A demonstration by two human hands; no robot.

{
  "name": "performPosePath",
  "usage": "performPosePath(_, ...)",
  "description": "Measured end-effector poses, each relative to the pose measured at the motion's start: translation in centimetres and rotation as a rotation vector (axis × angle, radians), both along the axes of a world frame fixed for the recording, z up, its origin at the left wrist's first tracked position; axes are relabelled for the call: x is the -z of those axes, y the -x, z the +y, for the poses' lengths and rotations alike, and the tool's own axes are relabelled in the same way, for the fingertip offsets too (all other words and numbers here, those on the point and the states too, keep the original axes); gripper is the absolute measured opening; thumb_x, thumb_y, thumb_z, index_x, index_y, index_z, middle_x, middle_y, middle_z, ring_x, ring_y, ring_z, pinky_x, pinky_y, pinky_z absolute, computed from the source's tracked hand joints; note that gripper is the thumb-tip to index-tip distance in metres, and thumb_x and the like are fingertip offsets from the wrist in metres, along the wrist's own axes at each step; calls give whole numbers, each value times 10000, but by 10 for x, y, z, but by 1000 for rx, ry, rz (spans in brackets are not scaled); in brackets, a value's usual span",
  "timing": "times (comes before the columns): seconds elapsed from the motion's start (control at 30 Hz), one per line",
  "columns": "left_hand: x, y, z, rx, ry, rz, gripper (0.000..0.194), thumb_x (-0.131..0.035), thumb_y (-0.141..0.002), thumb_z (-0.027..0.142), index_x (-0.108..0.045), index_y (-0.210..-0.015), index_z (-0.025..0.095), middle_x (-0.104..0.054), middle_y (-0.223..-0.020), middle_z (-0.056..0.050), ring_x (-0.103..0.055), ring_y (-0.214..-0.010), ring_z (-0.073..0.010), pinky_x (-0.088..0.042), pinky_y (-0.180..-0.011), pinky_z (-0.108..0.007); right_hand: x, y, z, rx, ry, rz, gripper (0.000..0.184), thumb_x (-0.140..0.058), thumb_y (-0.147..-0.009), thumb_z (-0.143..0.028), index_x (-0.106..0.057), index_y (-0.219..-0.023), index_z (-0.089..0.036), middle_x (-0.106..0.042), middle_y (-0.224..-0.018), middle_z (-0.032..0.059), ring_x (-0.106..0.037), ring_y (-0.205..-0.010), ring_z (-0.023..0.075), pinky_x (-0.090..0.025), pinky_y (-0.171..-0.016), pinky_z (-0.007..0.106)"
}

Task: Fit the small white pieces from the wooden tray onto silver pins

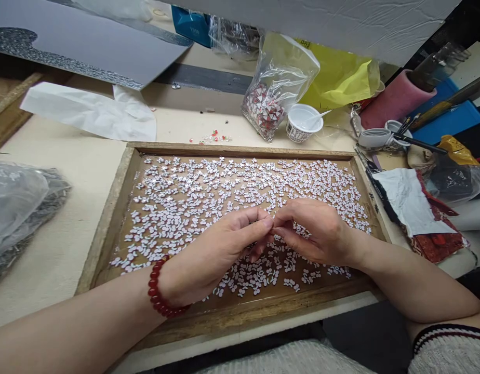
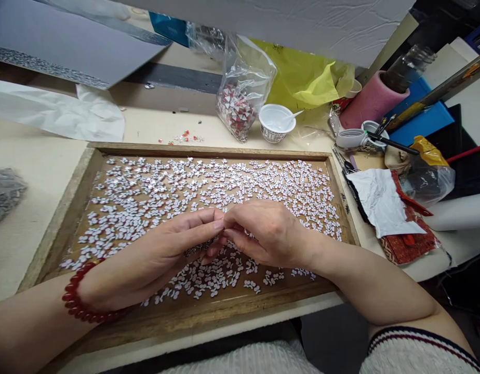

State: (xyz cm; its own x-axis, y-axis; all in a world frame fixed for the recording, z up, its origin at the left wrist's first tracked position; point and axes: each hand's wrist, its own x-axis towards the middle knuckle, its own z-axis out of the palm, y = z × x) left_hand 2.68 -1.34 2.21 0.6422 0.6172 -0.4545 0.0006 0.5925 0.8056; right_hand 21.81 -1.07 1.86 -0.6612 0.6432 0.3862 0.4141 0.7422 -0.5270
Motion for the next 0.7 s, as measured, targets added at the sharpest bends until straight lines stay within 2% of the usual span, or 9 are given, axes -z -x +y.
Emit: performPosePath(0.7,1,0,0,-10,-8,-6,291,-512,-880,430,-477,-742,177,-445,-708,25,-370,-651,-118,-313,-621,-279,-1,0,2,-7,4,-9,53,-497,-882,-166,-540,-905,-146,-630,-734,19,-581,-675,87,-489,-649,216)
